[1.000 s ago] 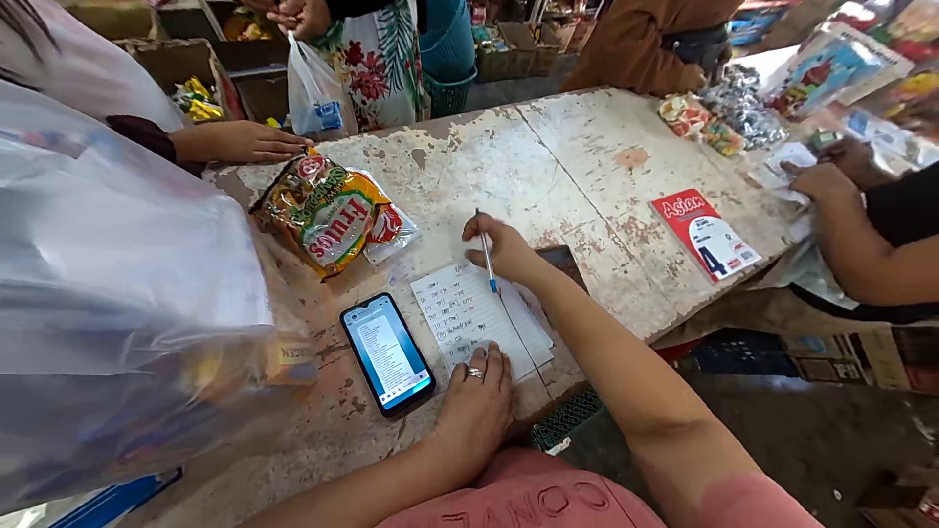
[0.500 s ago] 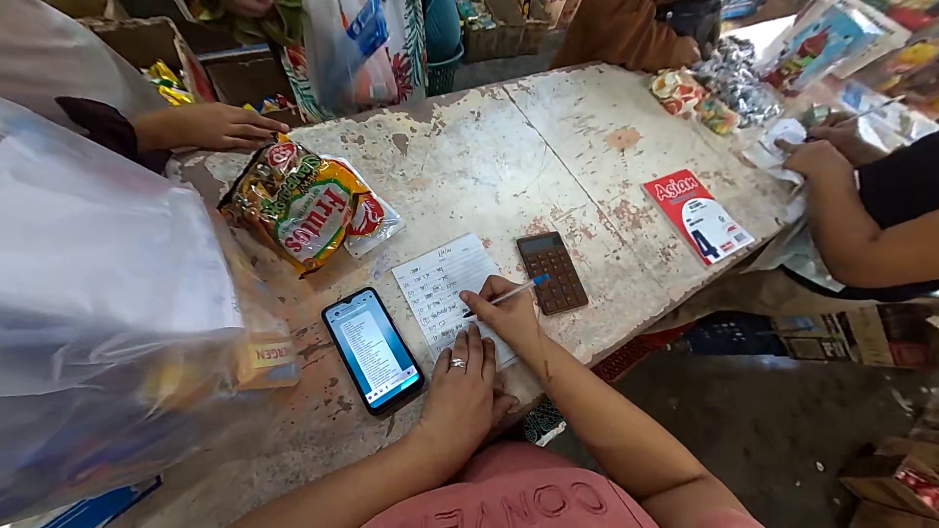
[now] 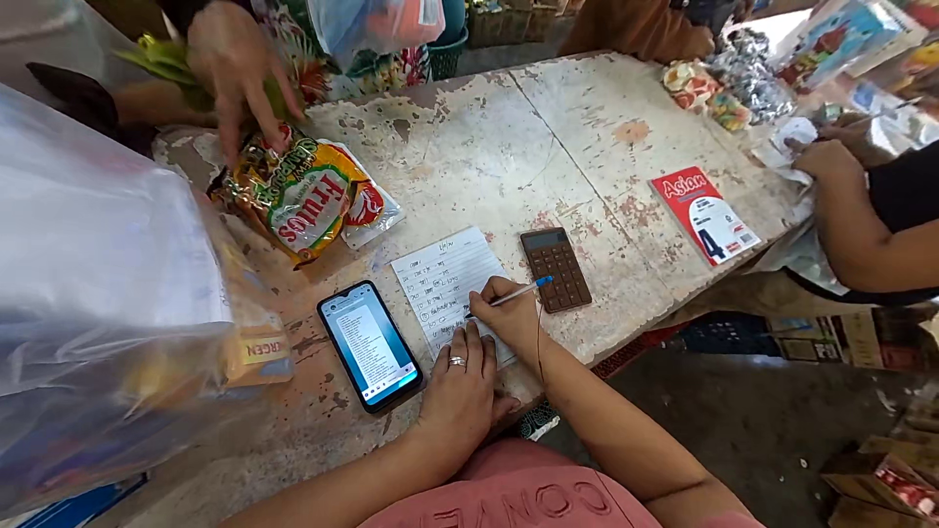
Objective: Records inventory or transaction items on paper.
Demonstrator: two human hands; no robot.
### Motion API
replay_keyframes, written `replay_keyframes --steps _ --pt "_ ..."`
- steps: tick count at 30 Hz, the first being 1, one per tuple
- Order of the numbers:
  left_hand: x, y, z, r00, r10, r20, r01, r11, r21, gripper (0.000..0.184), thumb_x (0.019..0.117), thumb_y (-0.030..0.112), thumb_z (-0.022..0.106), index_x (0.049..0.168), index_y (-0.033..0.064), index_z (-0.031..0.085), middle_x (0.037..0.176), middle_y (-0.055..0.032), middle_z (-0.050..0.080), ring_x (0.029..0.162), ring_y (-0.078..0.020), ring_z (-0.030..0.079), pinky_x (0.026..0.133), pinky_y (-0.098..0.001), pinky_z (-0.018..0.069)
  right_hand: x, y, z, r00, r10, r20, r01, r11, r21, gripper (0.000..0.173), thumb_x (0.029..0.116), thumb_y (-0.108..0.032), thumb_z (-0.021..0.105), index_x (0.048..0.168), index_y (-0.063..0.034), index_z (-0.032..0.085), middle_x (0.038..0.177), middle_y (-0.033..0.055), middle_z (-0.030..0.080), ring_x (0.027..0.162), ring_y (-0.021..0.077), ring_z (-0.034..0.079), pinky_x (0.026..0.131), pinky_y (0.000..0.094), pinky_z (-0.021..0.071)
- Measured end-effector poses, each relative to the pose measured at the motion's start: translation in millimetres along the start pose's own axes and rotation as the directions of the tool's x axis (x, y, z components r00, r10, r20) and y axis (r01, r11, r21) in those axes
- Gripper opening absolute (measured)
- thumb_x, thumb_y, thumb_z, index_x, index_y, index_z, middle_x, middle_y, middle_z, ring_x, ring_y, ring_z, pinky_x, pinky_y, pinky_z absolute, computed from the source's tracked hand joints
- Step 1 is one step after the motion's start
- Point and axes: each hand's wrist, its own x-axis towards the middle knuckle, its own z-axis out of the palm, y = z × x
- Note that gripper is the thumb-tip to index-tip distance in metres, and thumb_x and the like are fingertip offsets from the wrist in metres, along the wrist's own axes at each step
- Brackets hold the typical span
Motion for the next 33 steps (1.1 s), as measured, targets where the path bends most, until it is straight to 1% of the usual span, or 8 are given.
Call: replay_keyframes --steps 4,11,13,15,17,22,27,33 --pt "-0.1 1.4 -6.3 0.996 0.008 0.085 -0.006 1.000 -0.029 0.091 0.0951 0.068 0.047 0.144 -0.0090 0.050 0.151 -0.0328 0.045 0.138 -0.0501 0.047 0.106 -0.0595 0.0460 0.7 -1.1 -0.2 1.000 0.020 -0.011 -0.020 0.999 -0.027 0.029 0.0870 -0.004 0.069 0.064 -0.0080 0.052 0.055 -0.0037 0.048 0.048 0.0007 0.043 0.047 0.0178 0.0358" --pt "-1.2 2.6 -9.0 0.994 0.014 0.111 -0.008 0.999 -0.047 0.090 0.0961 0.067 0.046 0.144 -0.0093 0.049 0.151 -0.0334 0.044 0.139 -0.0515 0.045 0.107 -0.0616 0.0439 2.1 -2.2 0.6 0.999 0.037 -0.023 -0.037 0.999 -0.022 0.030 0.0874 -0.006 0.069 0.064 -0.0093 0.051 0.054 -0.0032 0.048 0.047 0.0023 0.043 0.045 0.0199 0.0357" --pt "-3.3 3.6 -7.4 0.998 0.025 0.053 -0.025 1.000 -0.008 0.091 0.0953 0.068 0.044 0.141 -0.0105 0.052 0.147 -0.0333 0.049 0.134 -0.0491 0.053 0.101 -0.0589 0.0494 0.0 -2.8 3.0 0.999 0.020 -0.029 -0.020 0.999 -0.029 0.030 0.0877 -0.007 0.071 0.064 -0.0090 0.052 0.054 -0.0037 0.049 0.047 0.0009 0.044 0.045 0.0185 0.0360" --pt "-4.7 5.3 -5.8 0.999 0.041 0.008 -0.041 0.998 0.055 0.093 0.0944 0.070 0.042 0.138 -0.0111 0.055 0.143 -0.0318 0.054 0.125 -0.0436 0.061 0.092 -0.0521 0.0545 -1.1 -3.9 2.7 1.000 0.018 -0.017 -0.019 0.999 -0.044 0.030 0.0865 -0.006 0.070 0.063 -0.0094 0.051 0.053 -0.0044 0.048 0.046 0.0001 0.042 0.045 0.0180 0.0344" --pt "-4.9 6.4 -7.8 0.999 0.041 0.034 -0.043 0.996 0.080 0.095 0.0948 0.071 0.040 0.139 -0.0122 0.054 0.144 -0.0322 0.053 0.124 -0.0422 0.063 0.091 -0.0495 0.0553 -0.4 -4.7 0.6 0.999 0.033 -0.014 -0.033 0.999 -0.037 0.031 0.0870 -0.005 0.069 0.063 -0.0094 0.050 0.053 -0.0041 0.047 0.046 0.0007 0.042 0.045 0.0182 0.0336" --pt "-5.1 11.3 -18.4 0.984 0.024 0.176 -0.030 0.999 0.034 0.096 0.0967 0.070 0.039 0.143 -0.0141 0.047 0.149 -0.0353 0.045 0.132 -0.0471 0.055 0.099 -0.0532 0.0520 0.1 -0.6 0.1 1.000 0.007 -0.020 -0.008 0.999 -0.034 0.031 0.0890 -0.005 0.066 0.064 -0.0092 0.049 0.054 -0.0040 0.046 0.047 0.0010 0.041 0.045 0.0186 0.0335" --pt "-4.9 11.4 -18.3 0.983 0.019 0.181 -0.022 1.000 0.017 0.096 0.0960 0.068 0.044 0.144 -0.0147 0.046 0.150 -0.0362 0.044 0.134 -0.0475 0.053 0.100 -0.0538 0.0510 -8.2 -10.8 -9.2 0.991 0.131 0.040 -0.132 0.991 0.016 0.030 0.0894 -0.006 0.071 0.066 -0.0085 0.052 0.055 -0.0041 0.052 0.049 0.0010 0.049 0.049 0.0184 0.0419" --pt "-3.4 11.4 -21.0 0.977 0.019 0.213 -0.020 1.000 0.004 0.095 0.0965 0.067 0.045 0.144 -0.0147 0.045 0.151 -0.0364 0.043 0.135 -0.0476 0.052 0.101 -0.0540 0.0504 -13.9 -6.0 -5.3 0.995 0.101 0.007 -0.101 0.995 -0.003 0.030 0.0882 -0.008 0.071 0.065 -0.0095 0.052 0.054 -0.0052 0.050 0.049 -0.0006 0.048 0.049 0.0172 0.0407"
